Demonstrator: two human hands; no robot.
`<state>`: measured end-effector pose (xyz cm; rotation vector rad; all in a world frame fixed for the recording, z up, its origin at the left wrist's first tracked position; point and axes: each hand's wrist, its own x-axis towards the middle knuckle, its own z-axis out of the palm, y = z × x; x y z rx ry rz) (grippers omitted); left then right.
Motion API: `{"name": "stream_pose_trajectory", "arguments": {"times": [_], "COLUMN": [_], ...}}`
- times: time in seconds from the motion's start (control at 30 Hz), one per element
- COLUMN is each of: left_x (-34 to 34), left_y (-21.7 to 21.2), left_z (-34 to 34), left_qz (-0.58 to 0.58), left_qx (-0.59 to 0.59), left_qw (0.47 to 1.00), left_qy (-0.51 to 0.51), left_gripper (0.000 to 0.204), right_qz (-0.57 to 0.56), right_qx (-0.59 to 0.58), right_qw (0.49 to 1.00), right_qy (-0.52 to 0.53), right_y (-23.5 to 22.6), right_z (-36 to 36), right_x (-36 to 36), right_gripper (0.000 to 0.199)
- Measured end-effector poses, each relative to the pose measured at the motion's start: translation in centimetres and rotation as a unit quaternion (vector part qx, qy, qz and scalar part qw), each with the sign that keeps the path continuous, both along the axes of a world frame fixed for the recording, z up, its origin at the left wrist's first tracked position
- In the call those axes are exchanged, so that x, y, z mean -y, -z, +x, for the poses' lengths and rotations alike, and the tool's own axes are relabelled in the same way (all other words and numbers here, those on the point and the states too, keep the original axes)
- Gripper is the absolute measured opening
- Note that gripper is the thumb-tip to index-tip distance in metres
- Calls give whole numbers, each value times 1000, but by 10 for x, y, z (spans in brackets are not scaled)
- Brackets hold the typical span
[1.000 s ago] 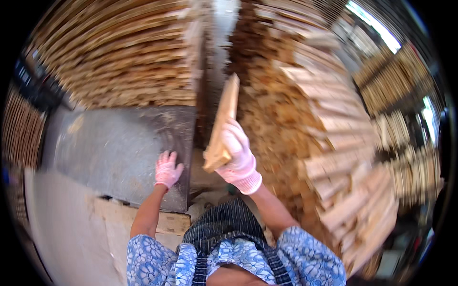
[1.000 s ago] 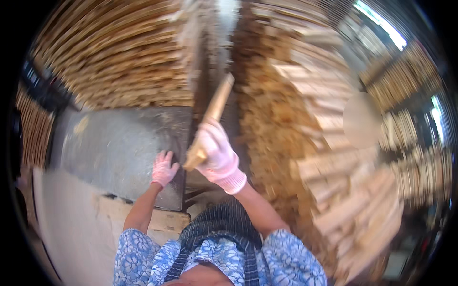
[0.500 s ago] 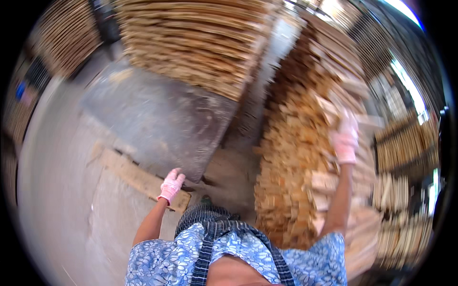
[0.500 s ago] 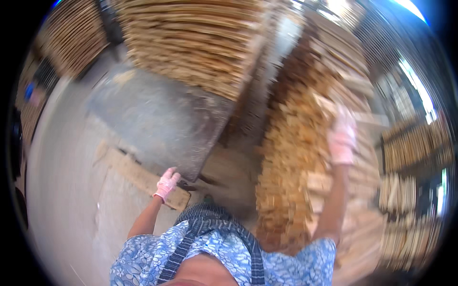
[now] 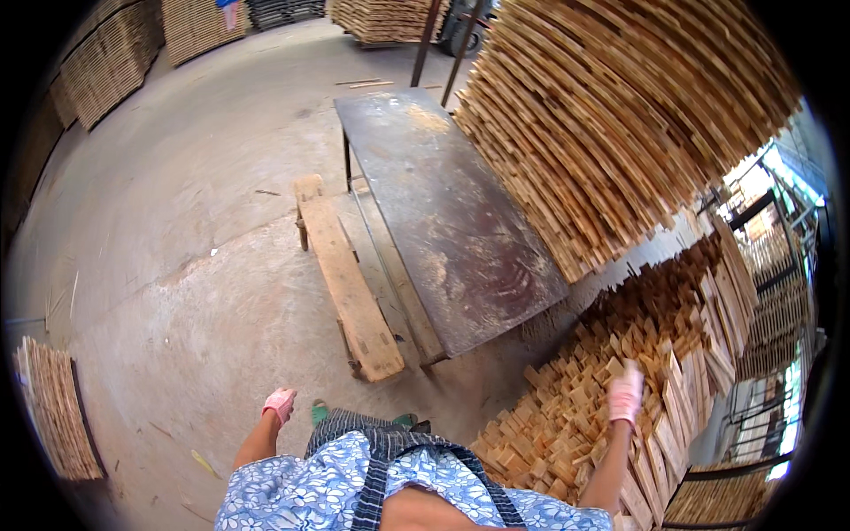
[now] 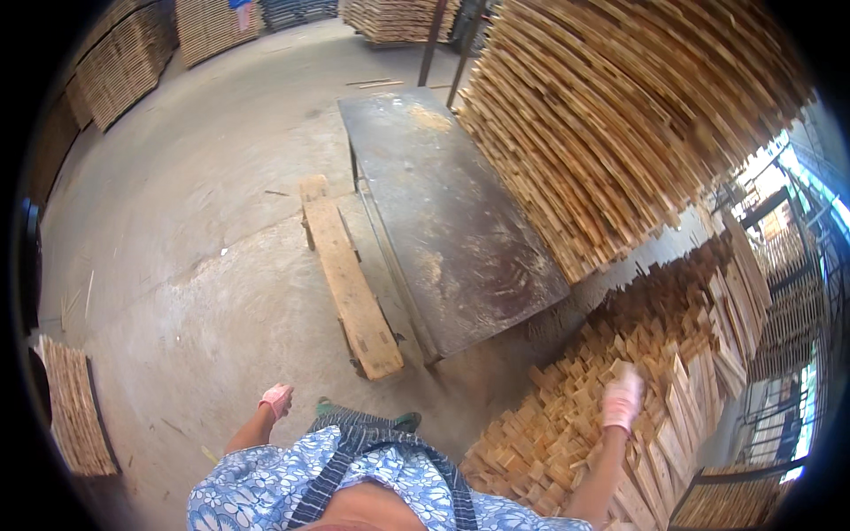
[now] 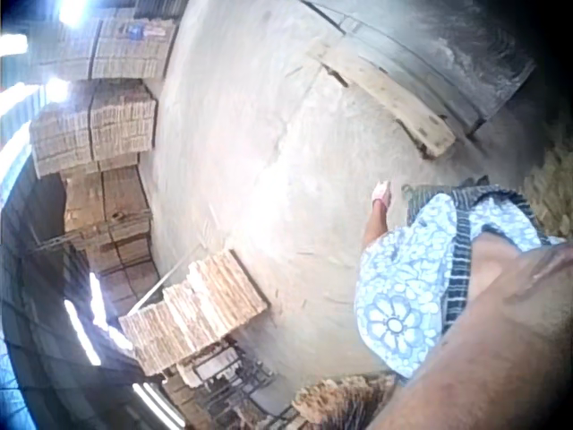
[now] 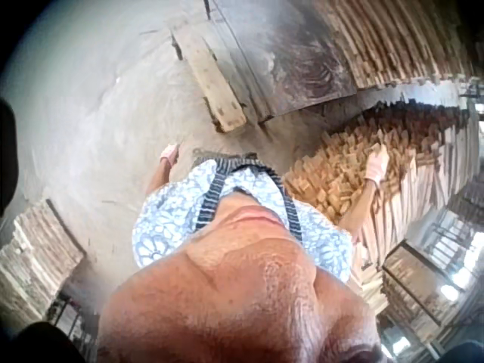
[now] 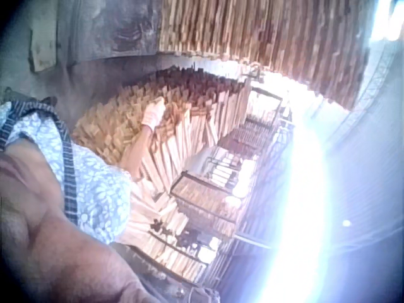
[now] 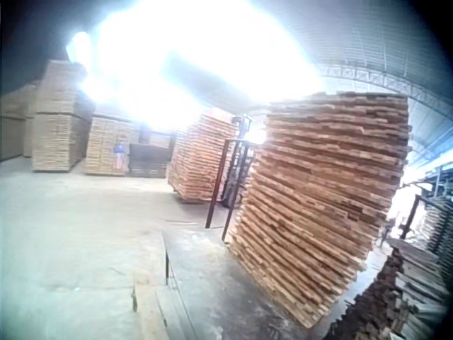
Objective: The person stacks wooden planks onto a metal rack in a lumber yard. They repeatedly lift planks from a large pile, arrange them on the rack, and adjust the stack to ensure stability.
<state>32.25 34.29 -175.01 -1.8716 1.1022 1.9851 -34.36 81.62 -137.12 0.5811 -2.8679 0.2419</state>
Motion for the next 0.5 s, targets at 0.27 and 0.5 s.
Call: {"name": "stream_pose_trajectory", "arguments": {"times": [0.27, 0.5], "left_x": [60, 129], "left_y": [7, 11], "left_z": [95, 209], "left_qz": [-74, 10], "left_qx": [-85, -111], "left_qw": [994, 953], "left_qy": [-9, -283], "left_gripper": [17, 22], "right_qz": [158, 212], "right_qx": [233, 470], "right_qw": [897, 772], "right_qy": [-340, -371], "right_y": [126, 220], "right_z": [257, 425], "right_x": [340, 459], "right_gripper": [46, 53]}}
